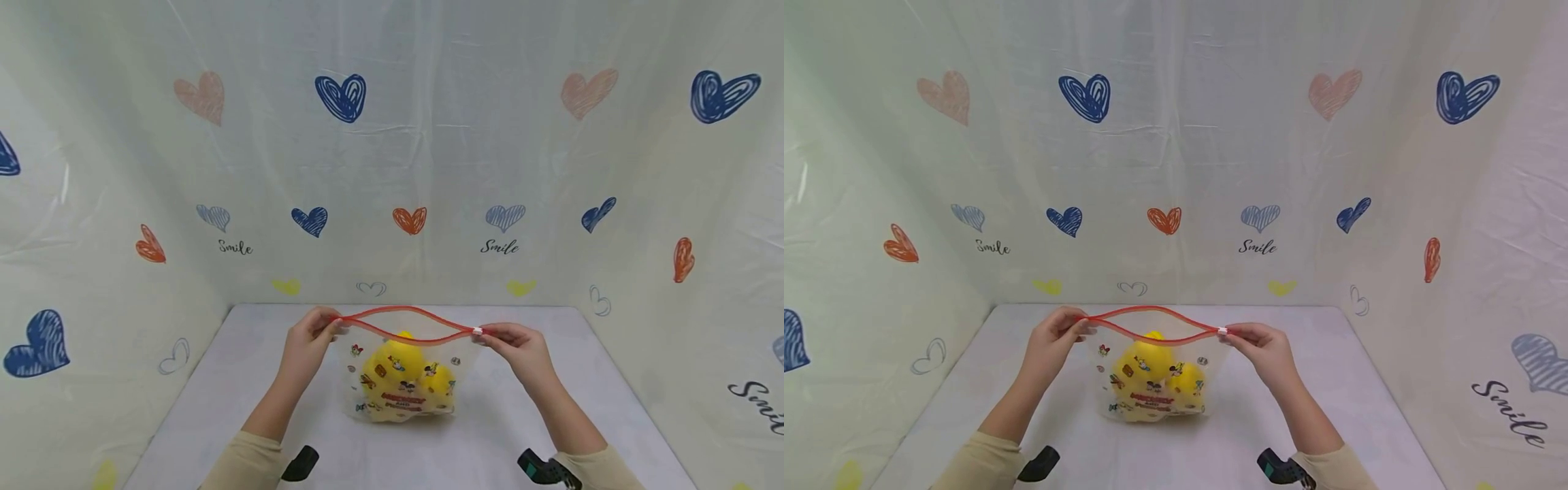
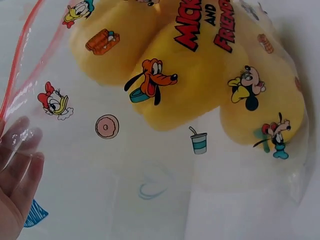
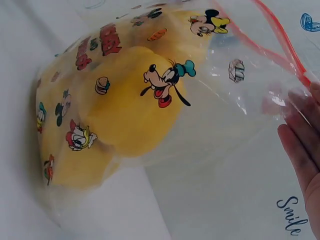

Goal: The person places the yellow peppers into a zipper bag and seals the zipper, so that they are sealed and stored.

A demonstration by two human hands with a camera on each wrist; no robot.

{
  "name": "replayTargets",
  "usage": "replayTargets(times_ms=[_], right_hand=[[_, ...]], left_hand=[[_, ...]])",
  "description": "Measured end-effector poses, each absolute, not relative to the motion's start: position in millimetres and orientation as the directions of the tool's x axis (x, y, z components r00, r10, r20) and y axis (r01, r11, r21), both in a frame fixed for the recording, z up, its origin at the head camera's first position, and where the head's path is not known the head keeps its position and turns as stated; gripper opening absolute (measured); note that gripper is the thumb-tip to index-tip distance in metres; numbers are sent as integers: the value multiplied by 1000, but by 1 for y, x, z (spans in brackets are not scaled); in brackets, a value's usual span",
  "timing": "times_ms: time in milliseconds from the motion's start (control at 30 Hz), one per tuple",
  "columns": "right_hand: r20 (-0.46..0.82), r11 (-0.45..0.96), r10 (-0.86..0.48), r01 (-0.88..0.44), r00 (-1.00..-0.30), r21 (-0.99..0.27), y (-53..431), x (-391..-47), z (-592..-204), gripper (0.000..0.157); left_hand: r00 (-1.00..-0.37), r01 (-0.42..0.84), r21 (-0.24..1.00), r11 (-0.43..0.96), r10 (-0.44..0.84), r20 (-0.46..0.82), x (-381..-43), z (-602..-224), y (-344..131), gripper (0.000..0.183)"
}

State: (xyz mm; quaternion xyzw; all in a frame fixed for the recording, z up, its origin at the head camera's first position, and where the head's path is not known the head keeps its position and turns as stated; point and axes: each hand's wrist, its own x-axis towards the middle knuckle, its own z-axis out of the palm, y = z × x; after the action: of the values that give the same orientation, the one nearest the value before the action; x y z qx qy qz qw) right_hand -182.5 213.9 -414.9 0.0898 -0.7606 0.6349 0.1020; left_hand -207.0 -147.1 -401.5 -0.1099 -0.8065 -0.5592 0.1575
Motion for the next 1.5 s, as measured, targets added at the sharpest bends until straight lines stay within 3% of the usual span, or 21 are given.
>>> replayTargets(times_ms=[233,667,1033,1233,1500], right_hand=[[355,132,-46,-357,-934,-925,210,-183,-422,20],[394,80,-80,-400,-916,-913,190,-190,-417,23],[403,72,-17,-404,-915,-912,179,-194,-414,16],[391,67,5,-390,-920,-919,177,-194,-414,16],[376,58,15,-375,-926,-925,177,-195,-416,17]], left_hand=[[-932,332,872,359,-19,363,-205,-405,-150,8],[-938,316,886,340,-32,346,-203,-405,-152,8],[-948,281,889,362,-38,315,-207,-405,-157,18],[-893,407,805,432,5,449,-203,-397,-158,25],[-750,630,597,497,190,633,-189,-375,-134,37]])
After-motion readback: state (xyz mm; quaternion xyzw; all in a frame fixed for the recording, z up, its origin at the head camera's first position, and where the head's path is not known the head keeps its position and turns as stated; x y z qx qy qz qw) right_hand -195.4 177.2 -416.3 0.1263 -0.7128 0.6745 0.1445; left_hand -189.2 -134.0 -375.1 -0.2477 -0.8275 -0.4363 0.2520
